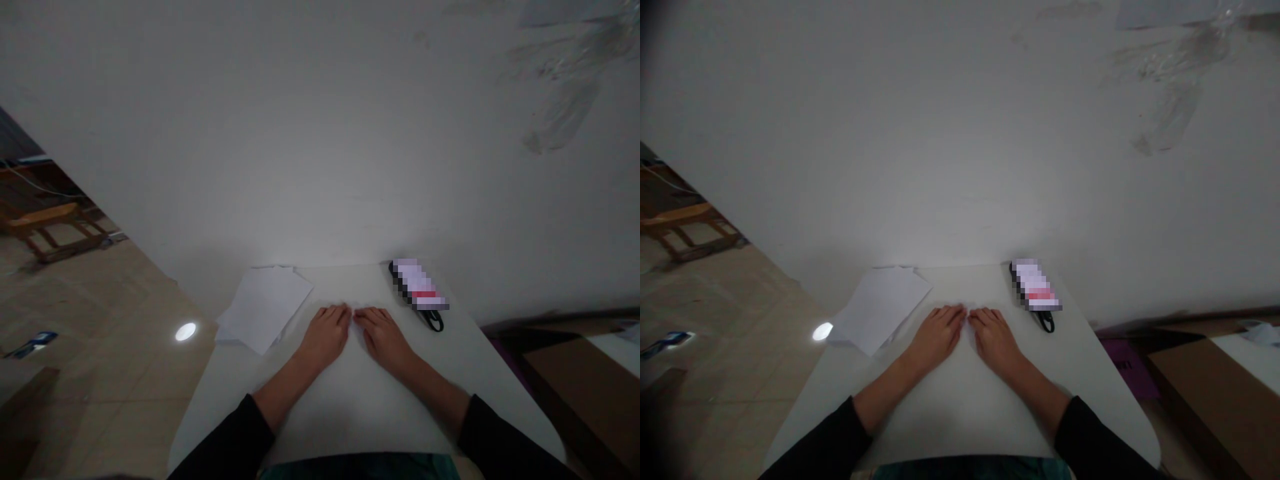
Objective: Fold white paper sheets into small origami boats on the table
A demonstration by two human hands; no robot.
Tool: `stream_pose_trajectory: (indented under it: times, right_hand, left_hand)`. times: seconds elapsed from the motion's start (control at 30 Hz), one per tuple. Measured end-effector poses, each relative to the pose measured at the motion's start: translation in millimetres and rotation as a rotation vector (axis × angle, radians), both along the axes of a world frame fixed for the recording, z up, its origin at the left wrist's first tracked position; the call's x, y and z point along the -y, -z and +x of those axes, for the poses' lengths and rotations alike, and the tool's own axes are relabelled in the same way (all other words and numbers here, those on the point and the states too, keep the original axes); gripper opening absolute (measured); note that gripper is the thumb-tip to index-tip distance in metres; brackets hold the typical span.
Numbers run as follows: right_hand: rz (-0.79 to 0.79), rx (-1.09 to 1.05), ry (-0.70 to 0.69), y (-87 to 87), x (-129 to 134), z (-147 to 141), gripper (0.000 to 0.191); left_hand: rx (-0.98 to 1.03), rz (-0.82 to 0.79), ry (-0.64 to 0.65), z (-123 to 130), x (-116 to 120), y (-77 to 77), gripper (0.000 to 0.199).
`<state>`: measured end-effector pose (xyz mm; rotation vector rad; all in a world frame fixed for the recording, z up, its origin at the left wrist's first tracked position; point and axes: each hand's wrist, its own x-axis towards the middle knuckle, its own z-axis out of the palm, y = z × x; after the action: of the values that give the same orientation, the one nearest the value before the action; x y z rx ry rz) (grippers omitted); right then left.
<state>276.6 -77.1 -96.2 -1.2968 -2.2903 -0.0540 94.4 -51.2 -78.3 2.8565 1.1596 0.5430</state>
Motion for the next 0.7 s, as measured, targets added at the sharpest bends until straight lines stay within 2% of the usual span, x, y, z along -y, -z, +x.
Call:
stream_pose_trajectory:
  times: [0.17, 0.37, 0.5, 0.63, 0.7]
  right_hand:
    - [-0.066, 0.013, 0.057, -0.8, -6, 3, 0.043]
    - [-0.105, 0.007, 0.044, -6.2, -4, 6, 0.052]
    - [-0.152, -0.115, -0.031, -10.4, -5, 14, 0.041]
    - [-0.181, -0.146, -0.076, -14.7, -6, 18, 0.067]
    - [-0.155, -0.081, -0.061, -15.0, -6, 15, 0.062]
  left_hand:
    - [-0.002, 0.009, 0.033, 8, 18, -1.7, 0.033]
    - [-0.065, 0.079, -0.059, 2, 23, -5.5, 0.027]
    - [-0.108, 0.097, -0.120, -8, 19, -9.9, 0.019]
    - [-0.048, 0.039, -0.085, -15, 6, -15.1, 0.012]
    - [0.010, -0.023, -0.029, -17, 2, -18.5, 0.014]
